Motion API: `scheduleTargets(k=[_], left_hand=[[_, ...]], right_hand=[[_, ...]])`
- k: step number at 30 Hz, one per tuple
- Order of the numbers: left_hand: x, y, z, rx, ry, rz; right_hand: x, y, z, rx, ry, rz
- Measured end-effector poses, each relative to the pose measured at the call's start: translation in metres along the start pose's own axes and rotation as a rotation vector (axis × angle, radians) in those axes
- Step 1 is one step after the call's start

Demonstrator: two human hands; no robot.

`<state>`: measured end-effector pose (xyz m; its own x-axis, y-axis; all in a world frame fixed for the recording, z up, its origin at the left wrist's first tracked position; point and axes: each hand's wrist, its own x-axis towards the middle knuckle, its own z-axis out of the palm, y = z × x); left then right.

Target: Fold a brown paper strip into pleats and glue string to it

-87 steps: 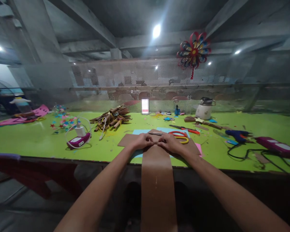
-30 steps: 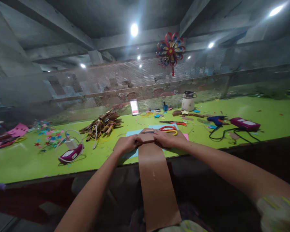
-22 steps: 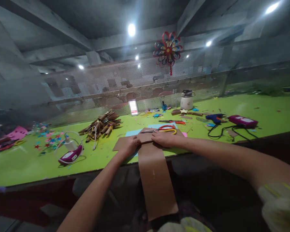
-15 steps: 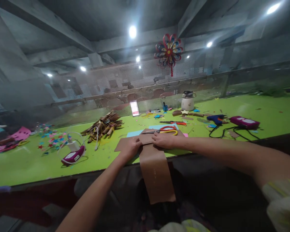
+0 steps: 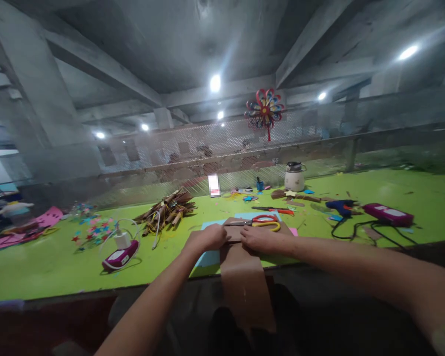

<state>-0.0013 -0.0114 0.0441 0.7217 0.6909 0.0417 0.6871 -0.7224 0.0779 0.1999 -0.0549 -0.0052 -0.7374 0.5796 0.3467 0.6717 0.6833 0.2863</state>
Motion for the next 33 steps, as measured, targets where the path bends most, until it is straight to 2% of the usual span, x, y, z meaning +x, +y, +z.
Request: scheduleTargets(k=[5,11,16,21,25,29,33], left_hand=[[0.024,-0.004,0.003,-0.125,-0.040,-0.002],[0.015,-0.023,0.010,-0.423,-0.072,0.028],[0.011,-0.023,0.016,-0.560,-0.048,0.004],[0.013,-0.030,0.026,-0.621,0.000,0.007],[0.011,-0.035,0.032,-0.708,0.022,-0.010],[0.007,-0.030,0.032,-0.715,0.049,-0.048],[0.005,-0.023,0.033,-0.697,0.051,-0.027]], right_hand=[[-0.007,-0.004,0.003,-0.094,0.082,0.002],[-0.011,-0.006,0.000,-0.118,0.128,0.085],[-0.012,-0.009,-0.006,-0.082,0.101,0.149],[-0.018,-0.007,0.000,0.069,0.224,0.290],[-0.020,-0.005,-0.005,0.309,0.318,0.311],[-0.017,-0.001,-0.003,0.523,0.383,0.403],[-0.015,0.003,0.000,0.720,0.439,0.486]])
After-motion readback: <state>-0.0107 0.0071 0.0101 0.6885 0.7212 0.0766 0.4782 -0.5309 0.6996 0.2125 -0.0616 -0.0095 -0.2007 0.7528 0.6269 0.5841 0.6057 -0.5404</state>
